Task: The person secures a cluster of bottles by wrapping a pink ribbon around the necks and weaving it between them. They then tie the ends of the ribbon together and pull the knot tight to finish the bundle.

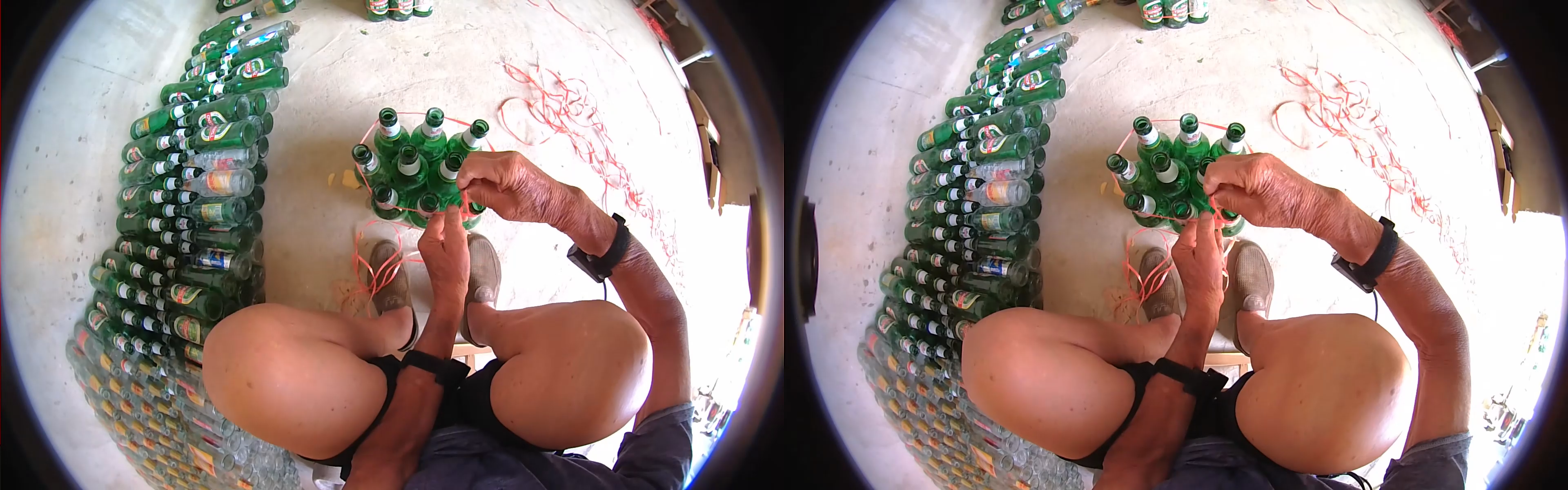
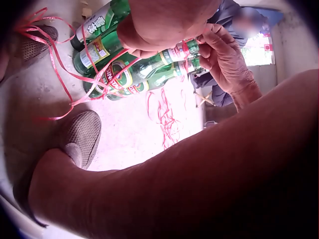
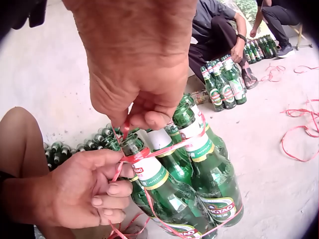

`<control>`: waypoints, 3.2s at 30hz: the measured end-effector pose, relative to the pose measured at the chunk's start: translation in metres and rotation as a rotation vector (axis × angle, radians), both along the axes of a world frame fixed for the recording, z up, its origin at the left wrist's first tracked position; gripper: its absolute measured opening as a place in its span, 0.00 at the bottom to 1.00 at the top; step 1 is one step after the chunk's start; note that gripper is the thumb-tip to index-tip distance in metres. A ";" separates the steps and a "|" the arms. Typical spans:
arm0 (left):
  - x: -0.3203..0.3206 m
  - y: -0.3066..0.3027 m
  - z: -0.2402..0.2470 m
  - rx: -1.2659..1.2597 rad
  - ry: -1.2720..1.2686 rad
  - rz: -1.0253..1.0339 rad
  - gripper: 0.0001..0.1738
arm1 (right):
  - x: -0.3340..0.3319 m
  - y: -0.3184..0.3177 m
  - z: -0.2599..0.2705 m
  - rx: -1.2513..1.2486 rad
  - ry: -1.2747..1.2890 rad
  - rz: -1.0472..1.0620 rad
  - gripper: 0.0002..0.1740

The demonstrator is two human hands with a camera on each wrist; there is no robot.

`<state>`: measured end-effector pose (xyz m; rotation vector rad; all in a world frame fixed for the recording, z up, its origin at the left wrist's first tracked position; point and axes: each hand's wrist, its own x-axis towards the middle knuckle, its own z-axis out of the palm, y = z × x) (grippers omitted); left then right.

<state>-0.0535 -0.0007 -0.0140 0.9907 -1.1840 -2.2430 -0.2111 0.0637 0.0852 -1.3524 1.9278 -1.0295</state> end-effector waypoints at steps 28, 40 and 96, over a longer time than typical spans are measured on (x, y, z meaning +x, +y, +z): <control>0.008 -0.001 -0.003 -0.162 -0.050 -0.098 0.17 | -0.035 -0.042 0.001 0.291 -0.021 -0.308 0.04; 0.008 0.002 -0.004 -0.227 -0.083 -0.095 0.18 | -0.046 -0.061 0.023 0.511 -0.038 -0.170 0.08; -0.020 0.007 0.004 -0.133 -0.192 0.155 0.21 | -0.084 -0.095 0.025 0.707 -0.090 0.188 0.12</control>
